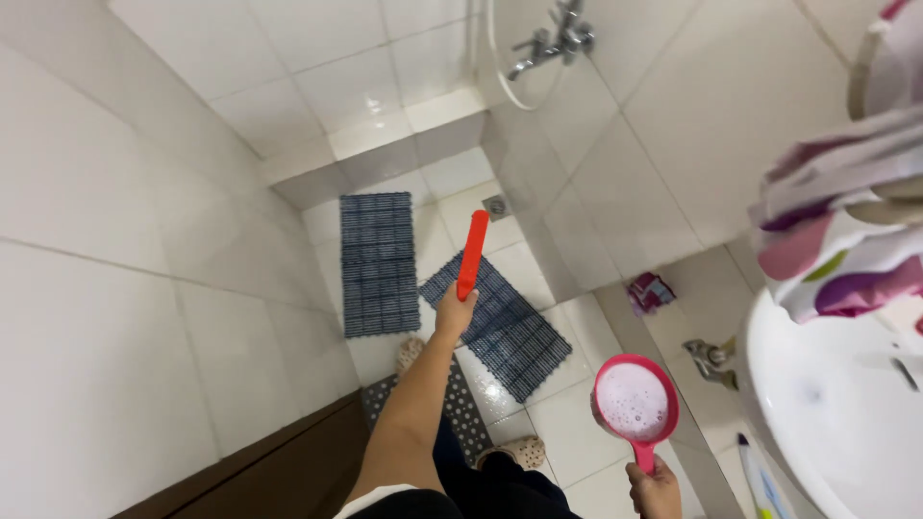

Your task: Cleaning the bathroom tiles and sink area using a brush and water.

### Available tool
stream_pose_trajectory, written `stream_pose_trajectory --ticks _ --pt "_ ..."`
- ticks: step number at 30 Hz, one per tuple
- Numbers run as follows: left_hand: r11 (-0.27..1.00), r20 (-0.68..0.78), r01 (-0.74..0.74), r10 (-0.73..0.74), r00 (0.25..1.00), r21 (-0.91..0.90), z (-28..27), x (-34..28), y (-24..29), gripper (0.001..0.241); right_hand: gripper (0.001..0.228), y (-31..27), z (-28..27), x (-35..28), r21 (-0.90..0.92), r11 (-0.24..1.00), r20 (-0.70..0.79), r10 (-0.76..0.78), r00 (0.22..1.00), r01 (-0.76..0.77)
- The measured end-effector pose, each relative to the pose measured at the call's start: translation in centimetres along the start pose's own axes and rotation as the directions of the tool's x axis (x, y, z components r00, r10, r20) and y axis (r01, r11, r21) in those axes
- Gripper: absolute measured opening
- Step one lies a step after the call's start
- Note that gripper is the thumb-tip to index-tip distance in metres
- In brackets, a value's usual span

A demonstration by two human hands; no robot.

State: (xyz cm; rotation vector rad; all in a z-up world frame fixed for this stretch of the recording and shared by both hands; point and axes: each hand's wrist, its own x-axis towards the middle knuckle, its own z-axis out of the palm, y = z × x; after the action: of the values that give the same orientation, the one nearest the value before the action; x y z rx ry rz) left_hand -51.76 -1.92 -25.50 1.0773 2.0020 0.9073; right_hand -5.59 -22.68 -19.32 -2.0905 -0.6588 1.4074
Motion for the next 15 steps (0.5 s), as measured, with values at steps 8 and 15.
stream_pose_trajectory --ticks 8,15 --pt "0.924 0.096 0.340 -0.328 0.940 -0.174 -12.2 4.4 2.7 0.047 0.011 -13.5 13.2 -2.8 -0.081 0.988 0.204 -0.114 0.972 0.133" --pt "0.988 -0.127 0.118 -0.130 0.983 -0.096 -17.2 14.9 -7.1 0.049 0.014 -22.5 26.3 -2.6 -0.156 0.967 0.284 -0.152 0.947 0.202"
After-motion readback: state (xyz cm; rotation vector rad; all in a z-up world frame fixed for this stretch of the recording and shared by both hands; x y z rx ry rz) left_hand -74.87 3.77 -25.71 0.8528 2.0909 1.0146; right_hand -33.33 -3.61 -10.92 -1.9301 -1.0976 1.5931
